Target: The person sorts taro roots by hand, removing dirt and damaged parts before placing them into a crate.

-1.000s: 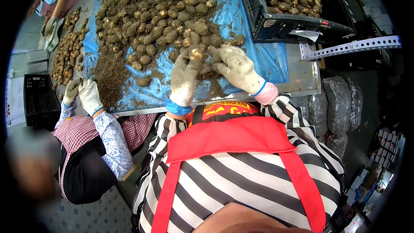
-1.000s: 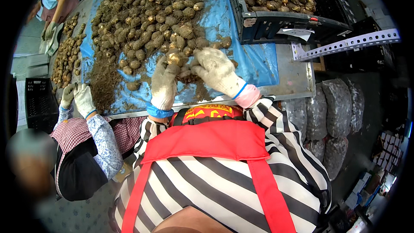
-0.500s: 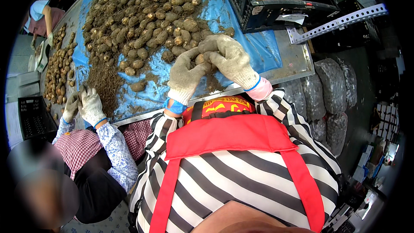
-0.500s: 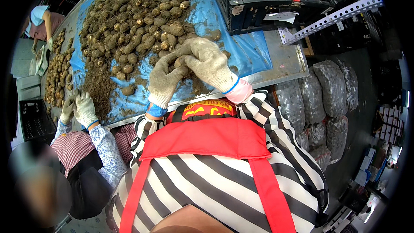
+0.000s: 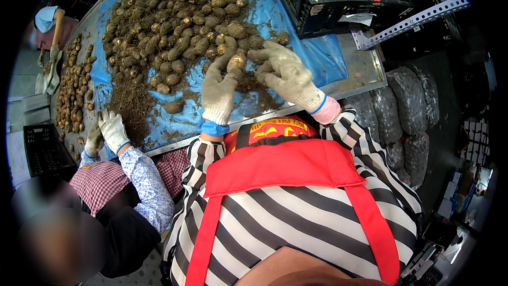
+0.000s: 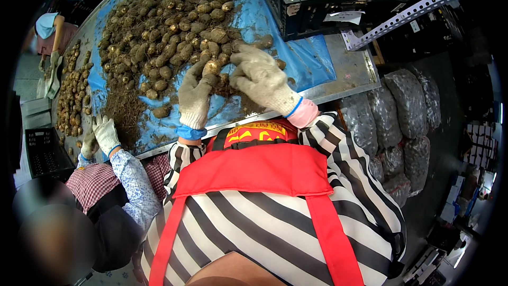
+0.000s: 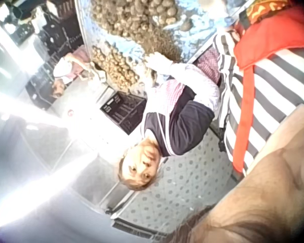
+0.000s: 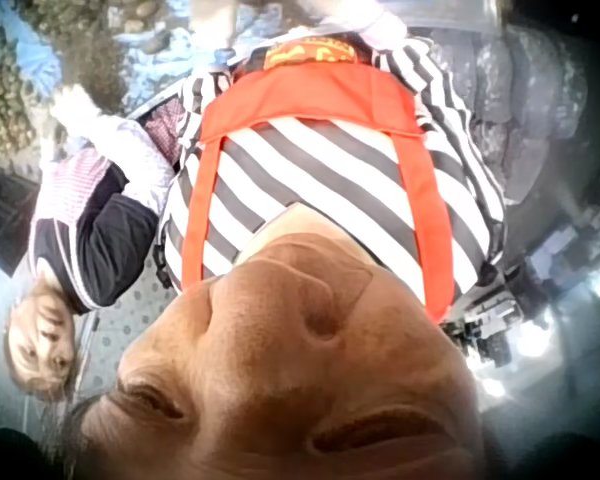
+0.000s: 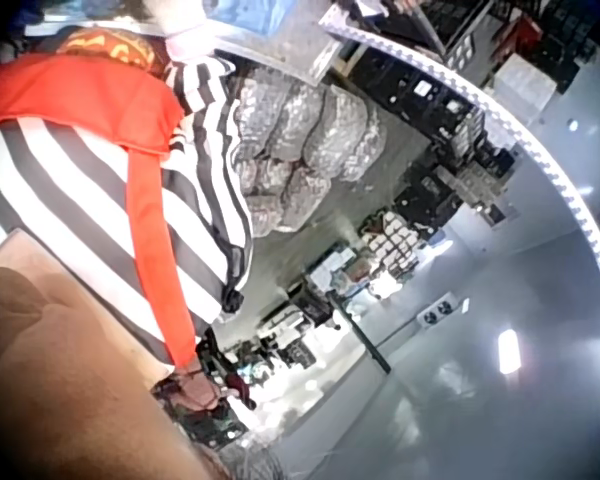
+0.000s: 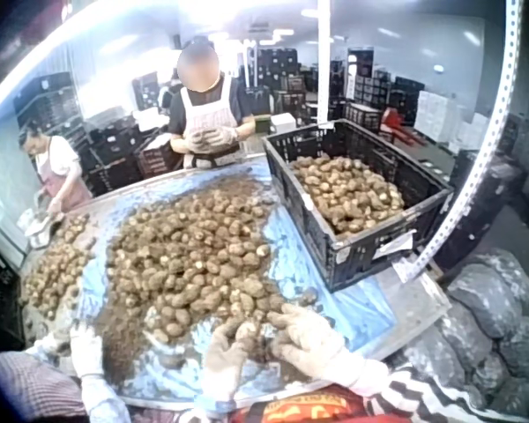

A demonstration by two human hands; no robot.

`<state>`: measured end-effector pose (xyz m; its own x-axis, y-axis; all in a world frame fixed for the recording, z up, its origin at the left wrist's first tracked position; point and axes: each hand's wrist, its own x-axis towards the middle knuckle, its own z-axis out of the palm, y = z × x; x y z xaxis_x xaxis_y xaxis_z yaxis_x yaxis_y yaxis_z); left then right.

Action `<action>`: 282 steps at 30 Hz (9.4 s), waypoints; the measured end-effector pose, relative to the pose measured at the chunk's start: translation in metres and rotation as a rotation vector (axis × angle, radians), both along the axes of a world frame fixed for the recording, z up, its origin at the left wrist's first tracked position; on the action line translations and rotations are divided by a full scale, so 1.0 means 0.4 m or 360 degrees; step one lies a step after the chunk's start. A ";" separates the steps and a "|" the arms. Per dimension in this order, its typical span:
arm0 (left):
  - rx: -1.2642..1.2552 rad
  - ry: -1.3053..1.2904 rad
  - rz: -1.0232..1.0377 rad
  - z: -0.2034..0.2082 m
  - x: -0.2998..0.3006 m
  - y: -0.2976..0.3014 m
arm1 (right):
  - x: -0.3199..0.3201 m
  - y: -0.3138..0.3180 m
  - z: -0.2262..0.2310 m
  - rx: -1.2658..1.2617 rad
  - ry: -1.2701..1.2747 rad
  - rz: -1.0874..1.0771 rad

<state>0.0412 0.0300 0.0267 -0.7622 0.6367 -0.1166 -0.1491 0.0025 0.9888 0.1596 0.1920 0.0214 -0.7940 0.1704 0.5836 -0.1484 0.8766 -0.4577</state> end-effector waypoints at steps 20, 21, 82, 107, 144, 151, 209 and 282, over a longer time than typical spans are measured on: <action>0.0385 -0.0307 -0.0223 0.016 -0.006 0.005 | -0.026 0.016 0.111 -0.1439 -0.0547 -0.0244; 0.0445 -0.0359 -0.0213 0.032 0.001 0.006 | -0.029 0.018 0.109 -0.1441 -0.0581 -0.0219; -0.0059 0.0204 -0.0020 0.032 0.082 0.035 | -0.023 0.052 0.097 -0.0802 -0.0795 0.0039; 0.0192 -0.0392 -0.0054 0.044 0.083 0.024 | -0.016 0.089 0.116 -0.1129 -0.0908 0.0289; 0.0032 -0.0535 -0.0294 0.057 0.045 0.006 | -0.018 0.073 0.080 -0.0274 -0.0199 0.0492; 0.0122 -0.0560 -0.0233 0.063 0.061 0.005 | -0.027 0.088 0.062 -0.0459 -0.0437 0.0196; -0.0072 -0.0402 -0.0540 0.046 0.020 0.031 | -0.009 0.099 0.077 -0.0690 -0.0654 0.0499; -0.0440 0.0866 -0.0037 0.016 0.057 -0.030 | -0.028 -0.020 0.094 -0.0015 -0.0477 0.0234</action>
<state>0.0641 0.0182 0.0330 -0.7452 0.6555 0.1224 0.3803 0.2670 0.8855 0.1483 0.1841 0.0589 -0.9465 0.0457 0.3193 -0.1303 0.8514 -0.5080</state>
